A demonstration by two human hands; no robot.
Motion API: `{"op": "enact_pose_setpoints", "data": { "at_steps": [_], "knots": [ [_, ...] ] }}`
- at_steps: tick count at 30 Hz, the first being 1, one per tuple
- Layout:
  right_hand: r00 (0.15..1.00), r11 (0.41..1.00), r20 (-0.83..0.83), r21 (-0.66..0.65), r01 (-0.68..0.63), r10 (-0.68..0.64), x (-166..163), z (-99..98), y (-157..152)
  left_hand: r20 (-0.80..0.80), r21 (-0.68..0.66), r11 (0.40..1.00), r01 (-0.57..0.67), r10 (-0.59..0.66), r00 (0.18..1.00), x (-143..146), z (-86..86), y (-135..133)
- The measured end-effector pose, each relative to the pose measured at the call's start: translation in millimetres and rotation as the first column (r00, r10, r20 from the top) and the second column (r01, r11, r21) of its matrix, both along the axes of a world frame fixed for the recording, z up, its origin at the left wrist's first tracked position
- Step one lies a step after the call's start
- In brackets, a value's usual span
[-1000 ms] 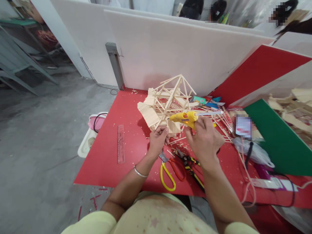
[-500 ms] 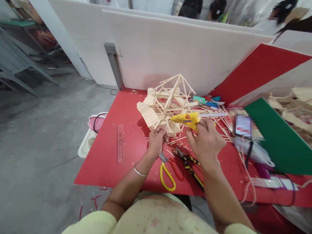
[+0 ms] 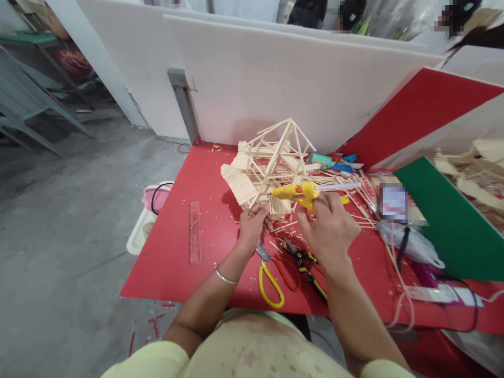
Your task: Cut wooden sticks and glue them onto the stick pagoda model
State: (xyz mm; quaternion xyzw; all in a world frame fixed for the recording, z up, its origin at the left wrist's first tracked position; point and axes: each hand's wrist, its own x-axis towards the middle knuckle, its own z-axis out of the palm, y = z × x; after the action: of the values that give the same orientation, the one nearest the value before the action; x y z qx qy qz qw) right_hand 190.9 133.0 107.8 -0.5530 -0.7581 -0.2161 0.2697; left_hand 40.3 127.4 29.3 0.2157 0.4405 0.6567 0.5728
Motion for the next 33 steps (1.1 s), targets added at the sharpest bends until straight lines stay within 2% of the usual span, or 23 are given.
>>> {"op": "enact_pose_setpoints", "data": {
  "at_steps": [6,33],
  "knots": [
    [1.000,1.000,0.027,0.020,0.000,-0.001,0.0,1.2,0.2,-0.052,0.008,1.000,-0.003,0.004,0.999,-0.5,-2.1,-0.1],
    [1.000,1.000,0.007,0.021,0.005,-0.005,0.3,-0.4,-0.3,0.033,0.018,1.000,-0.023,0.023,0.999,1.5,1.5,1.7]
  ]
}}
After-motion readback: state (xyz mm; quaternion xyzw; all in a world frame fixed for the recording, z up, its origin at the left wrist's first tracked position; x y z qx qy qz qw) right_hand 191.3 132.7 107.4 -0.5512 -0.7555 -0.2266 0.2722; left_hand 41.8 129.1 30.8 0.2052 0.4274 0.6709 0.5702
